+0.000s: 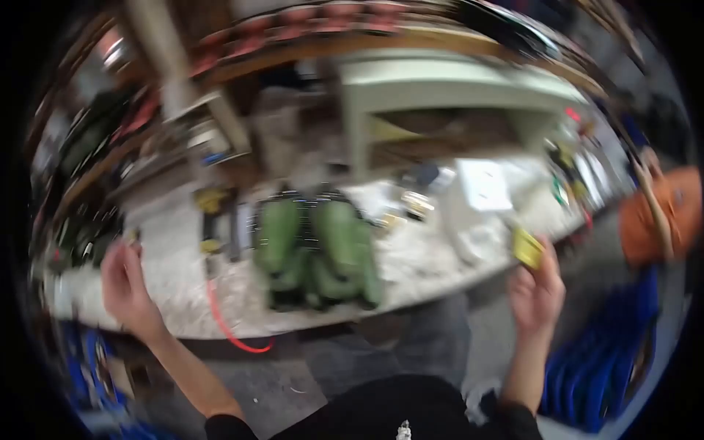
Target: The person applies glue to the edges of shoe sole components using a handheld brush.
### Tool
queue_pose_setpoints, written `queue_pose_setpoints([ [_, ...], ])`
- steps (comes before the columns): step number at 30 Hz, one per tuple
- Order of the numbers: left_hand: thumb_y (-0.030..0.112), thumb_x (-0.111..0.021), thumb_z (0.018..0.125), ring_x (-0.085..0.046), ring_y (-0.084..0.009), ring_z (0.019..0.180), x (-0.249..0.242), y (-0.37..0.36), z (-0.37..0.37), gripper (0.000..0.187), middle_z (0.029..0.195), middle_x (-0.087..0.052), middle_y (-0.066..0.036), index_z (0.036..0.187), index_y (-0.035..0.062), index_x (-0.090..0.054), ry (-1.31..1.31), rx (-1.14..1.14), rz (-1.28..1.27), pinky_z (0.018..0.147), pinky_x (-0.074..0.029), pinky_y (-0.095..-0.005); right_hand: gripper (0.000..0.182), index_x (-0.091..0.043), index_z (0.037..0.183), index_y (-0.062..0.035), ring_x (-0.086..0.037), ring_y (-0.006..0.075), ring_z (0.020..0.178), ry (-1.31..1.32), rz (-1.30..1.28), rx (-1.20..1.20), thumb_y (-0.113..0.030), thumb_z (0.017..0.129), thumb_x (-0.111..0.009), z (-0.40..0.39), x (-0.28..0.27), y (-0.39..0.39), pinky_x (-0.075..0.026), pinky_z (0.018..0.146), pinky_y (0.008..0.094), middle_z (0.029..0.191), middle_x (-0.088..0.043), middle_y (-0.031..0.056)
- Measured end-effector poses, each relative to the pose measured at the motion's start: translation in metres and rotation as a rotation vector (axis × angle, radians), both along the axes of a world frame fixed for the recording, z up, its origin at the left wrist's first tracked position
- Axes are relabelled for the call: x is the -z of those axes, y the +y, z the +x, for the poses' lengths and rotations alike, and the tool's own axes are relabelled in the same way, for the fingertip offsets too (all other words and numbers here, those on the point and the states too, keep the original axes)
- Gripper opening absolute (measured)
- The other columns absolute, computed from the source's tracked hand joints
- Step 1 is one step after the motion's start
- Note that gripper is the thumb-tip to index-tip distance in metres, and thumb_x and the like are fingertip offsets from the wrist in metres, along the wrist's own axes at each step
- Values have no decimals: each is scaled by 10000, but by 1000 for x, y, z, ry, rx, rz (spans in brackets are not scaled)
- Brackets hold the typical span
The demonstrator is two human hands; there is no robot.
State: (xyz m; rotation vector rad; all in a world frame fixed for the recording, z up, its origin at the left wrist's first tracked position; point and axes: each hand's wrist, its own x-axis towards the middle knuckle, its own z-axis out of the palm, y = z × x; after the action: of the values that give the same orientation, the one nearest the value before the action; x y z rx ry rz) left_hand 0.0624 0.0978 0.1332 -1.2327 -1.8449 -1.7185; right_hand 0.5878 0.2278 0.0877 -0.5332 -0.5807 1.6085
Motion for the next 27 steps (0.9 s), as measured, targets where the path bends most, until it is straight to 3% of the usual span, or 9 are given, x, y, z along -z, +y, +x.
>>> queue_pose_setpoints([
  [2, -24, -657, 738, -612, -214, 845, 3, 19, 118, 190, 937, -679, -107, 925, -1, -679, 32, 441, -104, 769, -490, -317, 411, -443, 1455, -71, -426, 84, 604, -86, 23, 15, -149, 1051, -431, 10, 4, 4, -354, 509, 223, 1051, -610, 87],
  [5, 12, -663, 736, -622, -289, 854, 4, 74, 242, 354, 975, -676, -139, 1087, -23, -675, 299, 807, -201, 805, -519, -383, 387, -507, 1382, -5, -489, 100, 591, -210, 26, 23, -110, 1010, -482, 35, 2, 10, -375, 511, 212, 1010, -647, 112],
  [6, 22, -652, 749, -602, -322, 955, 17, 101, 269, 473, 1094, -645, -181, 1213, -47, -594, 387, 845, -263, 805, -526, -402, 369, -543, 1336, 28, -522, 108, 579, -307, 12, 45, -89, 988, -508, 45, 1, 13, -391, 509, 204, 983, -666, 126],
  [9, 64, -641, 760, -534, -389, 1083, 48, 190, 324, 605, 1253, -547, -242, 1327, -67, -475, 611, 433, -932, 824, -522, -474, 339, -569, 1300, 34, -568, 105, 573, -279, 27, 59, -71, 980, -530, 69, 2, 14, -401, 491, 183, 908, -666, 108],
  [11, 83, -653, 739, -535, -400, 1073, 79, 247, 333, 605, 1270, -538, -248, 1304, -60, -490, 554, 288, -1074, 817, -512, -499, 310, -595, 1263, 40, -613, 101, 567, -263, 50, 78, -53, 971, -553, 78, 3, 15, -411, 473, 162, 832, -665, 90],
  [17, 94, -652, 735, -535, -407, 1086, 115, 325, 352, 571, 1193, -601, -234, 1278, -45, -541, 499, 310, -733, 822, -510, -511, 303, -610, 1249, 39, -600, 97, 547, -193, -24, 93, -51, 963, -567, 97, 19, 14, -410, 467, 164, 832, -669, 89],
  [21, 128, -653, 709, -604, -409, 1063, 91, 320, 346, 602, 1101, -681, -190, 1286, -29, -581, 435, 299, -1098, 864, -525, -504, 287, -634, 1223, 30, -612, 95, 567, -286, -7, 41, -60, 954, -594, 104, 25, 16, -414, 476, 165, 831, -674, 87],
  [24, 122, -694, 731, -660, -358, 966, 71, 254, 343, 503, 966, -716, -162, 1204, -39, -635, 222, 351, -825, 846, -538, -452, 280, -642, 1211, 31, -617, 102, 571, -522, 34, 11, -62, 949, -605, 107, 26, 27, -429, 487, 173, 829, -676, 90],
  [27, 32, -734, 751, -652, -267, 991, 51, 163, 334, 553, 1113, -673, -183, 1275, -40, -571, -427, 754, -479, 888, -538, -359, 264, -659, 1178, 37, -626, 121, 577, -819, 122, -36, -63, 937, -622, 101, 26, 45, -460, 510, 194, 822, -682, 98],
])
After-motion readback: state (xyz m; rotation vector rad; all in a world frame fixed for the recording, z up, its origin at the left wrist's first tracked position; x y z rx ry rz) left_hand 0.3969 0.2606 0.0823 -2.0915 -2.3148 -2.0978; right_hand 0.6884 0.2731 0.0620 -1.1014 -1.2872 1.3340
